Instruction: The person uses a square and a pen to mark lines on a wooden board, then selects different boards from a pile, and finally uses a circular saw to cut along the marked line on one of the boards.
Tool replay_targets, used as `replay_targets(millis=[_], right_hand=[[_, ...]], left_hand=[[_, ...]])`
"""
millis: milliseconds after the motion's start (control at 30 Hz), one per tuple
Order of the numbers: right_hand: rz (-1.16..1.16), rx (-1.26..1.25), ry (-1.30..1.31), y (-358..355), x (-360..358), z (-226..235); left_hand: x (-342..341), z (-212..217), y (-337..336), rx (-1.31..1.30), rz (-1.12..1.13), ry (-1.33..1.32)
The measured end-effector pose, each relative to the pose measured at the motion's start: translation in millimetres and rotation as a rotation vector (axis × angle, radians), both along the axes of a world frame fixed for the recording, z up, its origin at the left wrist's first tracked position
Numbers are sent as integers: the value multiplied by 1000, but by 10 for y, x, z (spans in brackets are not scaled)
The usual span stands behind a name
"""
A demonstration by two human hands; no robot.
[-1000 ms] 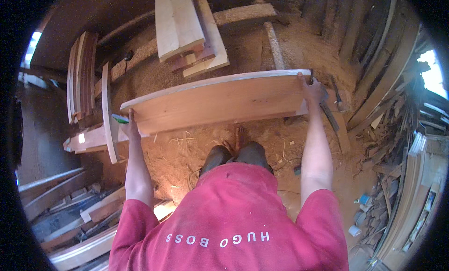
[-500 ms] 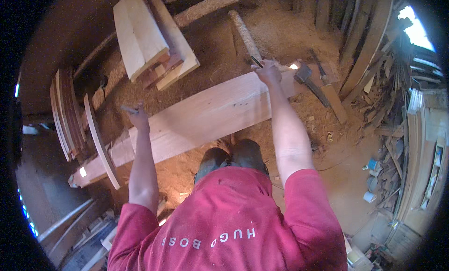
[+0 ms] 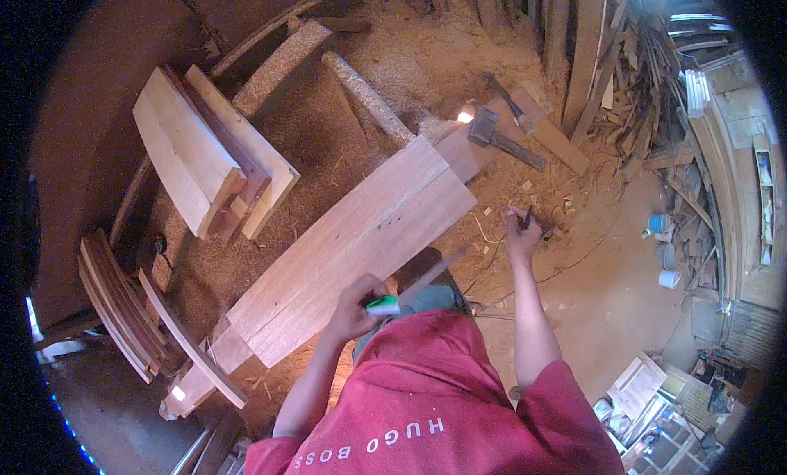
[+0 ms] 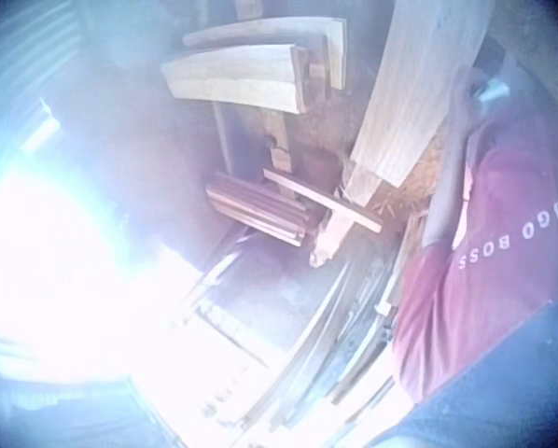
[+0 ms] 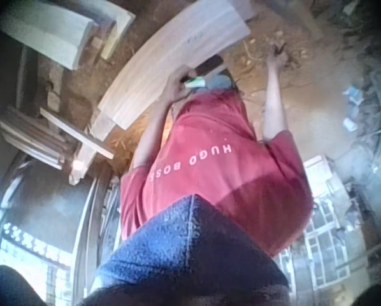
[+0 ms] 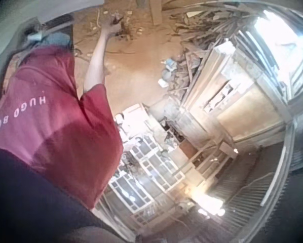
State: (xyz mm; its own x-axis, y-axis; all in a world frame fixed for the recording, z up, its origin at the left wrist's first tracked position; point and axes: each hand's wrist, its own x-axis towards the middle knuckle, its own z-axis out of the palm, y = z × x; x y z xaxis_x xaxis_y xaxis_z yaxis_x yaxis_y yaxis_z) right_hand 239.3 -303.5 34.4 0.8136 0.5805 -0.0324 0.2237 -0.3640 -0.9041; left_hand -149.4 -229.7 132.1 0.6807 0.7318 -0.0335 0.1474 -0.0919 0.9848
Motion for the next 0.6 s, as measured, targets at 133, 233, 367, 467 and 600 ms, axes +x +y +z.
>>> replay_targets(millis=[133,233,367,467,600], right_hand=[[-22,-11,91,331,1,219],[-5,-66,88,495,104,149],[71,-20,194,942,-203,457],[193,45,306,1092,-417,630],[517,-63,710,1208,-739,539]], left_hand=[[387,-389,564,-150,115,149],[542,-522,1171,-526,187,343],[372,-523,1818,-393,440,74],[493,-302,1939,159,453,-5],[915,-455,1406,423,179,354]])
